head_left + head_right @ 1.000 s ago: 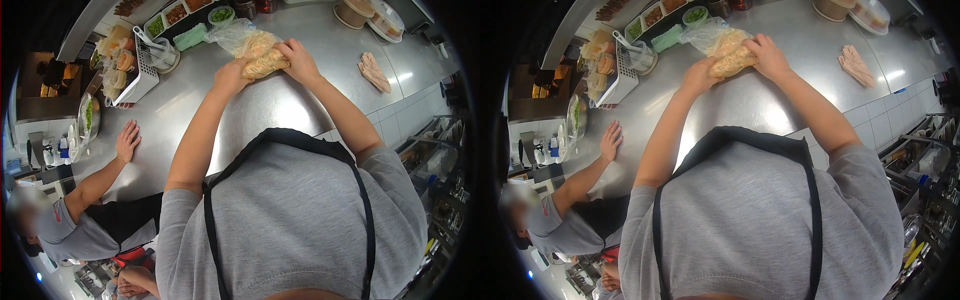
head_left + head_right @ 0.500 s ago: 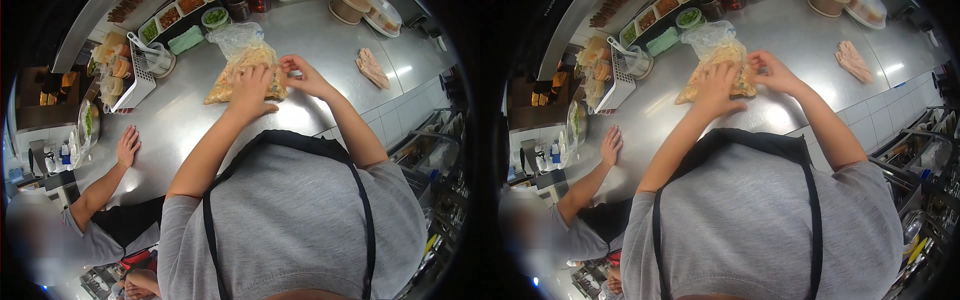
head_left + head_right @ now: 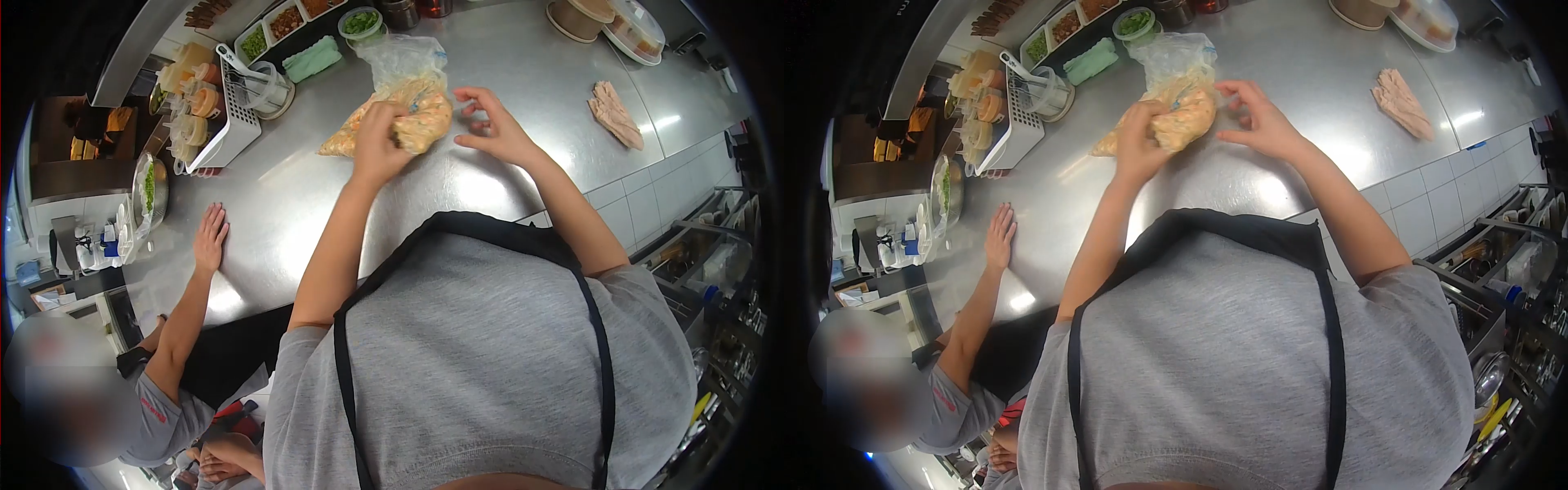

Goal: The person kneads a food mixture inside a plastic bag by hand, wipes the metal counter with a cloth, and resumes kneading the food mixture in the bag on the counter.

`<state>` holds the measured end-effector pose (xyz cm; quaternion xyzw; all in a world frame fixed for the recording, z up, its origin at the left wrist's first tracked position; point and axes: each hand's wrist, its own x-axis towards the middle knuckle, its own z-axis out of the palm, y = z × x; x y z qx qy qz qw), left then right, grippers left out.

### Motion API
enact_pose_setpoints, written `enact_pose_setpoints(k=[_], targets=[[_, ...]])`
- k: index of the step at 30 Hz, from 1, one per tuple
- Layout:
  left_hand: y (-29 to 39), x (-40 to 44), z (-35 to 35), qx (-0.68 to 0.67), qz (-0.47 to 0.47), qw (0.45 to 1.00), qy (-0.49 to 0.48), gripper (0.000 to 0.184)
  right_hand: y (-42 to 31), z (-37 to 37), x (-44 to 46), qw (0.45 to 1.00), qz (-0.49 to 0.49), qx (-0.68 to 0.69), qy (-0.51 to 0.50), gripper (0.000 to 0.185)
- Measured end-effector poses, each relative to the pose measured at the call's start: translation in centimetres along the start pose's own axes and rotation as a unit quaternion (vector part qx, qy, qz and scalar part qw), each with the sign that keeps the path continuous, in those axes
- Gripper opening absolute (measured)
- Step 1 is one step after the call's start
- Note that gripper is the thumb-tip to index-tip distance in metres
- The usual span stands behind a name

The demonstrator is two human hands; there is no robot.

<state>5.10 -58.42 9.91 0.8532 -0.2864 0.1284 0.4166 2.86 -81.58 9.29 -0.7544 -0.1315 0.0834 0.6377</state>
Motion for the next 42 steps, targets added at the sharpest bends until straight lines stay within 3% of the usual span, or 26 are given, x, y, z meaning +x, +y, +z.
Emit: enact_pose_setpoints(k=[1, 2, 4, 8, 10, 12, 16, 18, 21, 25, 30, 32, 37, 42], targets=[[-0.6, -0.2, -0.3, -0.09, -0.027, 0.995, 0.02, 0.041, -1.0, 0.4, 0.4, 0.99, -0.037, -0.132, 0.025, 0.065], [-1.1, -0.6, -0.9, -0.087, -0.027, 0.996, 0.021, 0.041, -1.0, 0.7, 1.2, 0.99, -0.039, -0.131, 0.023, 0.065], [-2.1, -1.3, -2.5, -0.307, -0.123, 0.944, 0.002, 0.046, -0.5, 1.1, 3.2, 0.934, -0.185, -0.305, -0.013, 0.072], [-2.9, -2.5, -4.5, -0.383, -0.219, 0.898, 0.004, 0.051, -0.9, 3.7, 5.9, 0.927, -0.25, -0.278, -0.04, 0.067], [-3.4, -3.0, -5.0, -0.395, -0.215, 0.893, 0.008, 0.052, -1.8, 4.2, 6.7, 0.931, -0.172, -0.3, -0.12, 0.058], [-2.9, -3.5, -5.6, -0.291, -0.198, 0.936, -0.009, 0.059, -2.6, 4.6, 7.3, 0.92, -0.195, -0.312, -0.136, 0.055], [0.0, -4.2, -6.2, -0.186, -0.154, 0.97, 0.009, 0.073, -2.4, 5.1, 7.9, 0.916, -0.25, -0.276, -0.152, 0.05], [1.3, -4.2, -6.9, -0.015, -0.093, 0.995, -0.015, 0.079, -2.7, 5.3, 8.0, 0.918, -0.237, -0.267, -0.171, 0.049], [1.1, -4.5, -7.4, 0.005, -0.132, 0.991, 0.008, 0.071, -4.2, 5.5, 8.1, 0.92, -0.211, -0.255, -0.21, 0.05], [-0.6, -4.9, -8.0, -0.084, -0.207, 0.974, -0.031, 0.063, -5.0, 6.2, 8.5, 0.904, -0.163, -0.286, -0.272, 0.054], [-1.8, -4.3, -8.6, -0.204, -0.281, 0.935, -0.072, 0.052, -3.8, 6.8, 9.0, 0.909, -0.197, -0.274, -0.246, 0.056], [-2.3, -4.4, -8.5, -0.227, -0.289, 0.928, -0.067, 0.051, -3.9, 6.7, 9.4, 0.904, -0.202, -0.283, -0.247, 0.057], [-2.3, -4.7, -8.3, -0.288, -0.317, 0.902, -0.049, 0.05, -4.8, 5.5, 9.7, 0.909, -0.054, -0.232, -0.342, 0.061], [-2.2, -4.5, -8.2, -0.312, -0.292, 0.904, -0.022, 0.058, -4.5, 5.5, 9.5, 0.927, -0.044, -0.191, -0.32, 0.055]])
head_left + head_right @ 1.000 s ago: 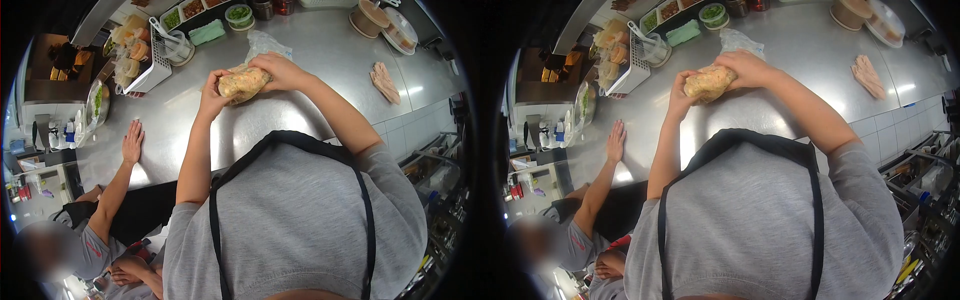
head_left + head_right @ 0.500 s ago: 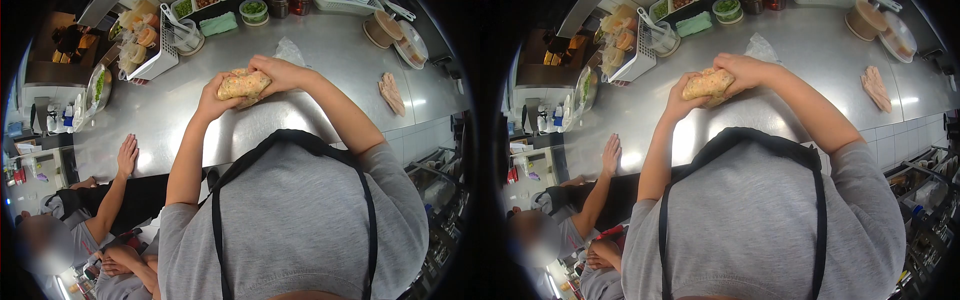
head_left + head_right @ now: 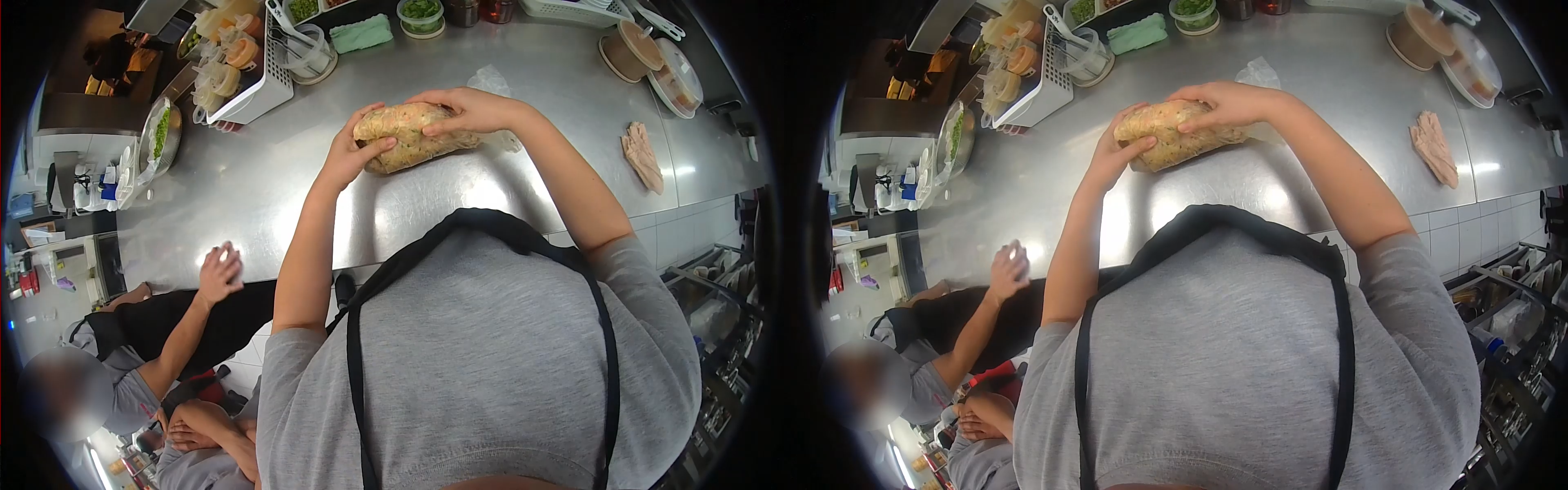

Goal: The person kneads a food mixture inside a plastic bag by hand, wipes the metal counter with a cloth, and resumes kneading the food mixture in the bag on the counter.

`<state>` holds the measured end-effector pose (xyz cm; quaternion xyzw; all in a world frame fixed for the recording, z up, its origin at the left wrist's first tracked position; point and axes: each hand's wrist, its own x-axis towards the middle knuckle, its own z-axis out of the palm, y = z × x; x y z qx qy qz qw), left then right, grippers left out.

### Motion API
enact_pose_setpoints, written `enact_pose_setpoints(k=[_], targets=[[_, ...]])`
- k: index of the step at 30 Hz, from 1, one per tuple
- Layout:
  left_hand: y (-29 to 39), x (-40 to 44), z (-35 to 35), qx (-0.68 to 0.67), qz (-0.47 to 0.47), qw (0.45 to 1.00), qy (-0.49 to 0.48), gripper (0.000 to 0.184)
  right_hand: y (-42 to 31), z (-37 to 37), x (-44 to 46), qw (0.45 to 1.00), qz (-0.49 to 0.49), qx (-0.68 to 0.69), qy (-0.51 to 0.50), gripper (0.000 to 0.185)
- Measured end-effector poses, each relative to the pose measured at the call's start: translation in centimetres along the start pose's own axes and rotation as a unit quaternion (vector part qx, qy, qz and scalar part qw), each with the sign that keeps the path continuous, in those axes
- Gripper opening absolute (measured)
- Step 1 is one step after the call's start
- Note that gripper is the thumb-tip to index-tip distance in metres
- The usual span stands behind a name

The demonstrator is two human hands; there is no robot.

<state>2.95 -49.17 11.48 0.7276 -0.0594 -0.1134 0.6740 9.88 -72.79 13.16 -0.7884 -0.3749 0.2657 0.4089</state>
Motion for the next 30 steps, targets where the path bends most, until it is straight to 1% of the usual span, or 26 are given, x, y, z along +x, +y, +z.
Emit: enact_pose_setpoints(k=[1, 2, 3, 4, 6, 7, 9, 10, 12, 13, 14, 15, 16, 17, 19, 20, 21, 22, 25, 26, 28, 29, 30], targets=[[-0.2, 0.1, 0.1, 0.0, -0.001, 1.0, 0.0, 0.058, 0.3, 0.1, 0.1, 1.0, -0.014, 0.012, 0.025, 0.054], [-0.6, 0.2, 0.3, -0.002, 0.002, 1.0, 0.02, 0.059, 0.5, 0.1, 0.2, 1.0, -0.014, 0.013, 0.025, 0.054], [-0.9, 0.3, 0.4, -0.004, 0.004, 0.999, 0.041, 0.061, 0.6, 0.1, 0.4, 0.999, -0.022, -0.01, 0.045, 0.054], [-1.1, 0.3, 0.4, -0.005, 0.003, 0.999, 0.04, 0.061, 0.7, 0.1, 0.6, 0.997, -0.031, -0.032, 0.064, 0.054], [-1.4, 0.6, 0.1, 0.08, 0.052, 0.995, 0.037, 0.062, 1.0, -0.1, 1.1, 0.996, -0.041, -0.054, 0.06, 0.051], [-0.6, 0.6, 0.2, 0.08, 0.052, 0.995, 0.034, 0.062, 0.8, -0.2, 1.2, 0.994, -0.053, -0.076, 0.056, 0.047], [1.1, 0.8, 0.0, 0.19, 0.042, 0.981, -0.015, 0.058, 0.2, -0.6, 1.3, 0.995, -0.038, -0.08, 0.04, 0.046], [2.0, 1.0, -0.2, 0.19, 0.042, 0.981, -0.016, 0.058, -0.1, -0.8, 1.3, 0.996, -0.025, -0.084, 0.022, 0.045], [3.2, 1.3, -0.6, 0.314, 0.035, 0.948, -0.034, 0.056, 0.7, -1.0, 1.8, 0.997, -0.023, -0.074, 0.007, 0.044], [2.9, 1.5, -0.8, 0.314, 0.034, 0.948, -0.034, 0.056, 0.9, -1.1, 2.1, 0.998, -0.023, -0.063, -0.009, 0.043], [2.5, 1.8, -1.1, 0.301, 0.014, 0.953, -0.034, 0.056, 1.0, -1.3, 2.4, 0.998, -0.024, -0.062, -0.009, 0.043], [2.2, 2.3, -1.3, 0.288, -0.005, 0.957, -0.034, 0.056, 1.1, -1.6, 2.8, 0.997, -0.008, -0.065, -0.03, 0.041], [2.4, 2.6, -1.4, 0.29, -0.004, 0.957, -0.035, 0.056, 0.6, -1.8, 2.8, 0.996, 0.008, -0.069, -0.049, 0.039], [2.5, 2.9, -1.4, 0.297, -0.018, 0.953, -0.053, 0.056, 0.0, -2.1, 2.9, 0.996, 0.008, -0.068, -0.049, 0.039], [2.9, 3.5, -1.4, 0.305, -0.033, 0.949, -0.07, 0.056, -1.2, -2.6, 3.2, 0.984, 0.058, -0.14, -0.093, 0.037], [3.1, 3.8, -1.3, 0.349, -0.012, 0.933, -0.084, 0.054, -0.9, -2.5, 3.3, 0.984, 0.057, -0.14, -0.094, 0.037], [3.1, 4.2, -1.3, 0.391, 0.009, 0.915, -0.097, 0.053, -0.4, -2.2, 3.5, 0.982, 0.028, -0.173, -0.072, 0.037], [2.9, 4.5, -1.1, 0.389, 0.007, 0.916, -0.098, 0.053, 0.0, -1.9, 3.6, 0.977, -0.001, -0.206, -0.049, 0.037], [2.4, 5.1, -0.8, 0.387, 0.007, 0.917, -0.096, 0.05, 1.4, -1.5, 3.7, 0.981, 0.005, -0.189, -0.035, 0.041], [2.3, 5.3, -0.8, 0.367, -0.004, 0.925, -0.098, 0.049, 2.1, -1.2, 3.8, 0.982, 0.007, -0.188, -0.034, 0.041], [2.0, 5.4, -0.7, 0.344, -0.015, 0.933, -0.101, 0.048, 3.0, -0.9, 3.4, 0.994, -0.022, -0.104, -0.003, 0.043], [1.9, 5.6, -0.7, 0.325, -0.016, 0.94, -0.103, 0.045, 3.0, -1.0, 3.2, 0.994, -0.021, -0.105, -0.002, 0.043], [1.8, 5.6, -0.7, 0.306, -0.02, 0.946, -0.104, 0.043, 3.0, -1.0, 2.8, 0.997, -0.009, -0.077, -0.002, 0.043]])
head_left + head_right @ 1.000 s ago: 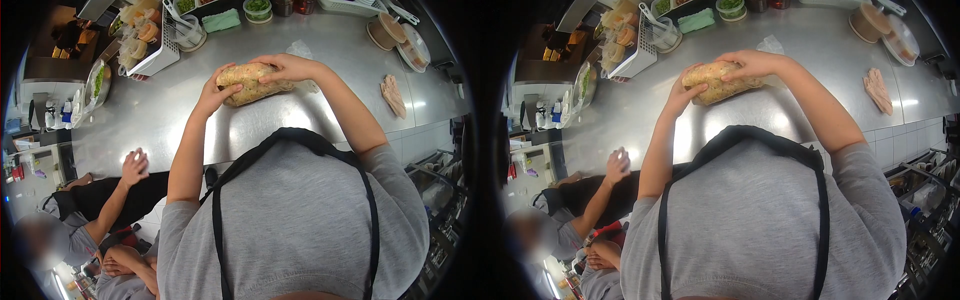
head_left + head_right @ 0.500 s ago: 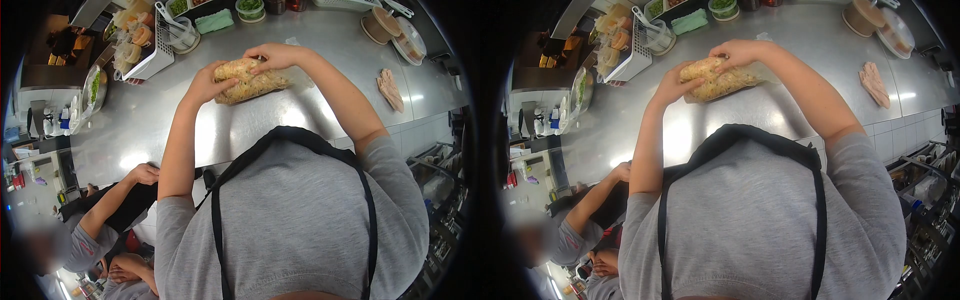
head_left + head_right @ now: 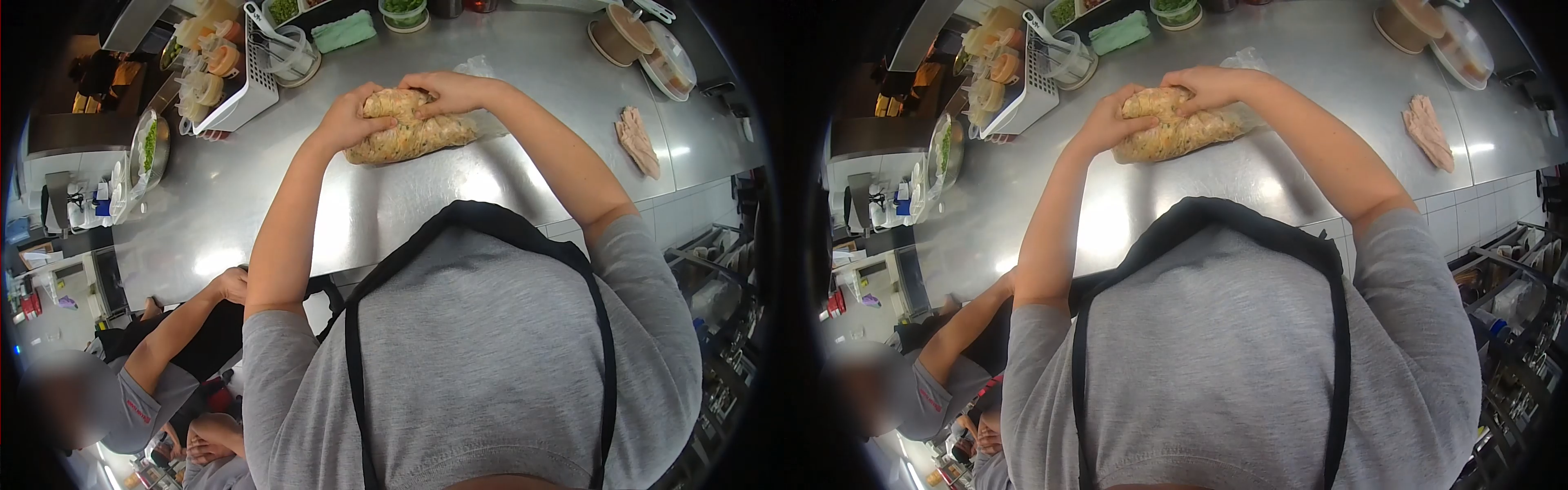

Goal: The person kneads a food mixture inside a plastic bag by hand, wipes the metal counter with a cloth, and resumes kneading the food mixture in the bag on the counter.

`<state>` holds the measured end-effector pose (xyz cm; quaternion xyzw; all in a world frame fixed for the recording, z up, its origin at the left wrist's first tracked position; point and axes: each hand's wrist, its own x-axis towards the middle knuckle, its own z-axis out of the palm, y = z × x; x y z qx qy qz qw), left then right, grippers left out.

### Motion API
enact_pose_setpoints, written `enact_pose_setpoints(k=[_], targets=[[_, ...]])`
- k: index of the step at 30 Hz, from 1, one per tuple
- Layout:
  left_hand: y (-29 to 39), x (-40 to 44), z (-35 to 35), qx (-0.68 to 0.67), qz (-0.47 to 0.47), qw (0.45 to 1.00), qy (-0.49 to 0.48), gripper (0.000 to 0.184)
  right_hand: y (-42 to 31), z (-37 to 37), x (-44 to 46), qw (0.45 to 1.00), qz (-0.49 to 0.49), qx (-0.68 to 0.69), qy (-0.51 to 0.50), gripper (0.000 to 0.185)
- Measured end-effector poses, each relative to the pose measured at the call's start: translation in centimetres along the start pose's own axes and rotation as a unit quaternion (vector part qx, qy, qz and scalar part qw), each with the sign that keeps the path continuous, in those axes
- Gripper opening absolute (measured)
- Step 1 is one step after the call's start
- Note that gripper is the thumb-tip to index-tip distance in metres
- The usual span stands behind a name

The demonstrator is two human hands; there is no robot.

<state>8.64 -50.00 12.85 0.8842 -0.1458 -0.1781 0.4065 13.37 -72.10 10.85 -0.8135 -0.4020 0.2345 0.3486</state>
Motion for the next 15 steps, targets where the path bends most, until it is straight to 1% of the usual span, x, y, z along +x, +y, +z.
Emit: enact_pose_setpoints(k=[1, 2, 3, 4, 5, 7, 8, 9, 10, 11, 12, 13, 14, 15], targets=[[-0.2, 0.0, 0.1, 0.0, -0.001, 1.0, 0.0, 0.043, -0.2, 0.1, -0.2, 0.999, 0.011, 0.03, 0.0, 0.043], [-0.5, 0.0, 0.1, -0.029, 0.003, 1.0, -0.007, 0.041, -0.2, 0.3, -0.4, 0.999, 0.011, 0.031, 0.0, 0.043], [-0.6, 0.2, 0.1, -0.058, 0.009, 0.998, -0.013, 0.039, -0.1, 0.5, -0.5, 1.0, -0.007, 0.022, 0.017, 0.043], [-0.5, 0.1, 0.3, -0.058, 0.01, 0.998, -0.014, 0.039, 0.1, 0.7, -0.8, 0.999, -0.025, 0.014, 0.035, 0.043], [-0.3, -0.1, 0.5, -0.074, 0.024, 0.997, -0.002, 0.039, 0.3, 1.0, -1.0, 0.999, -0.025, 0.013, 0.036, 0.043], [-0.2, -0.6, 1.0, -0.09, 0.04, 0.995, 0.011, 0.038, 0.6, 1.8, -1.2, 0.996, -0.023, 0.055, 0.069, 0.045], [-0.1, -1.0, 1.6, -0.023, 0.096, 0.992, 0.078, 0.036, 0.7, 2.0, -1.4, 0.996, -0.025, 0.053, 0.07, 0.045], [-0.1, -1.5, 2.2, 0.044, 0.151, 0.977, 0.143, 0.035, 0.9, 2.4, -1.7, 0.994, -0.032, 0.059, 0.091, 0.046], [0.0, -2.1, 2.9, 0.045, 0.152, 0.977, 0.141, 0.035, 0.7, 2.7, -2.1, 0.991, -0.038, 0.066, 0.112, 0.048], [0.2, -2.8, 3.7, 0.099, 0.172, 0.961, 0.194, 0.035, 0.2, 3.0, -2.5, 0.991, -0.037, 0.067, 0.114, 0.048], [0.5, -3.6, 4.6, 0.152, 0.19, 0.938, 0.246, 0.036, -0.4, 3.3, -3.1, 0.986, -0.032, -0.012, 0.162, 0.048], [1.0, -4.5, 5.6, 0.167, 0.193, 0.925, 0.282, 0.034, -1.2, 3.6, -3.6, 0.973, -0.028, -0.091, 0.208, 0.048], [0.8, -5.1, 6.4, 0.167, 0.191, 0.925, 0.282, 0.034, -2.1, 3.8, -4.3, 0.974, -0.029, -0.09, 0.207, 0.048], [0.3, -5.7, 7.2, 0.197, 0.208, 0.909, 0.302, 0.032, -3.3, 3.7, -5.0, 0.961, -0.006, -0.159, 0.227, 0.049]])
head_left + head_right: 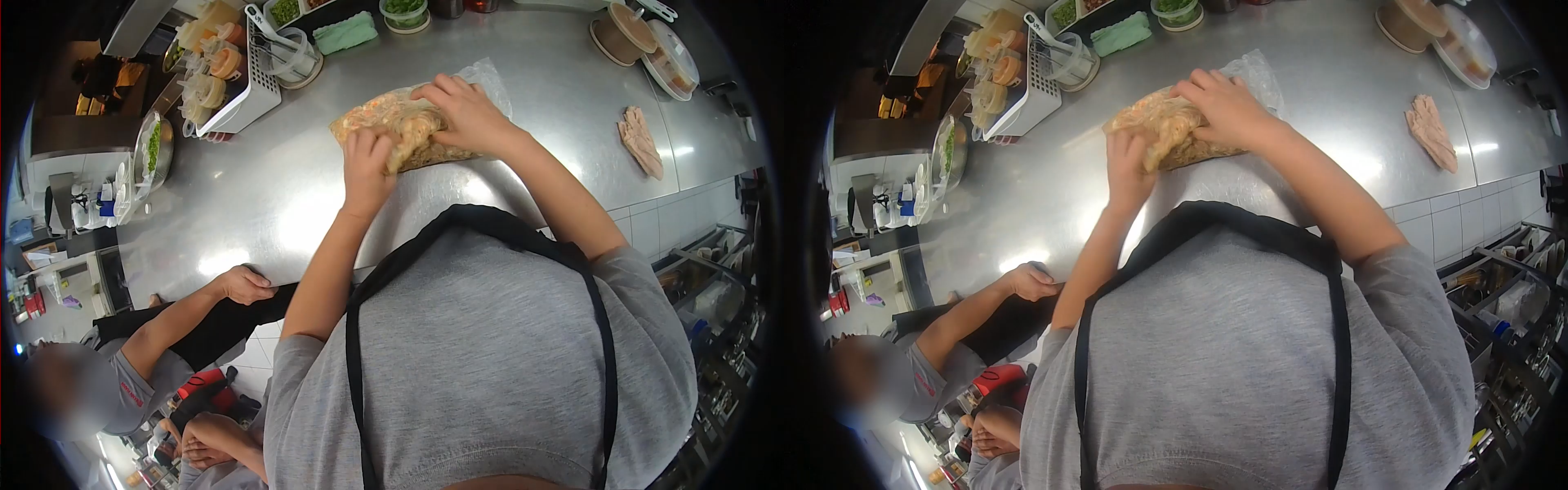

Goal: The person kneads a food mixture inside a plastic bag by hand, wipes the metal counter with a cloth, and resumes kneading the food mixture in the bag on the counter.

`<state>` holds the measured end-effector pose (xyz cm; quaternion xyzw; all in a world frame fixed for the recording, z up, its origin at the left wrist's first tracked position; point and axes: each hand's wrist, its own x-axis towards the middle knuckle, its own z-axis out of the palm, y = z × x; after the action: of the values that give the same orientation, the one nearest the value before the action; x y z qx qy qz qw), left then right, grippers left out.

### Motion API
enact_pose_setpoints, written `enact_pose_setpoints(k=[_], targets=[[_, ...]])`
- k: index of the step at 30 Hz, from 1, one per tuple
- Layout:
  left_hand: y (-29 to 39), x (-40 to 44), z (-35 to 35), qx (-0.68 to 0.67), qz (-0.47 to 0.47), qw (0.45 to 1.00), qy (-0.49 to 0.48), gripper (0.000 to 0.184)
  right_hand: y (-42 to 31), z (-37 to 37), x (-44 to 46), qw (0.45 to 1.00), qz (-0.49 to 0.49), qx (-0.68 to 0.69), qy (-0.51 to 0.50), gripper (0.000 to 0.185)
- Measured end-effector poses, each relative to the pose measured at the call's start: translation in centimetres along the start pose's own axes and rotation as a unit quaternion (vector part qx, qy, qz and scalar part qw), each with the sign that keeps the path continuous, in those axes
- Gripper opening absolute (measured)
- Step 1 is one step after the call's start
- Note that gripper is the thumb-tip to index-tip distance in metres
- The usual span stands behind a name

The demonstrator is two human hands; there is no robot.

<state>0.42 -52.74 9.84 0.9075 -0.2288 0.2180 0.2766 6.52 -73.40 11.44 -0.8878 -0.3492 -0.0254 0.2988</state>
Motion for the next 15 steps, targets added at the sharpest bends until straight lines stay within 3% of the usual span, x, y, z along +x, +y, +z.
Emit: enact_pose_setpoints(k=[2, 4, 10, 11, 13, 15], targets=[[0.6, -1.5, 0.8, 0.046, 0.032, 0.998, 0.042, 0.027, -2.3, -1.7, -0.7, 0.997, 0.005, -0.07, 0.017, 0.05], [1.3, -2.4, 1.6, 0.056, 0.027, 0.997, 0.054, 0.026, -4.1, -3.2, -1.1, 0.948, 0.233, 0.099, -0.193, 0.054], [2.3, -4.5, 1.5, 0.042, 0.033, 0.997, 0.047, 0.032, -2.8, 0.1, -3.2, 0.925, 0.212, 0.31, -0.062, 0.07], [2.1, -4.9, 1.2, 0.023, 0.063, 0.998, 0.011, 0.036, -2.7, 0.7, -3.2, 0.925, 0.21, 0.311, -0.063, 0.07], [2.0, -5.3, 0.4, 0.005, 0.094, 0.995, -0.024, 0.041, -2.4, 1.5, -3.1, 0.977, 0.154, 0.146, 0.008, 0.066], [2.2, -5.2, -0.3, -0.147, -0.032, 0.987, -0.064, 0.046, -2.3, 1.3, -2.6, 0.977, 0.166, 0.137, -0.004, 0.066]])
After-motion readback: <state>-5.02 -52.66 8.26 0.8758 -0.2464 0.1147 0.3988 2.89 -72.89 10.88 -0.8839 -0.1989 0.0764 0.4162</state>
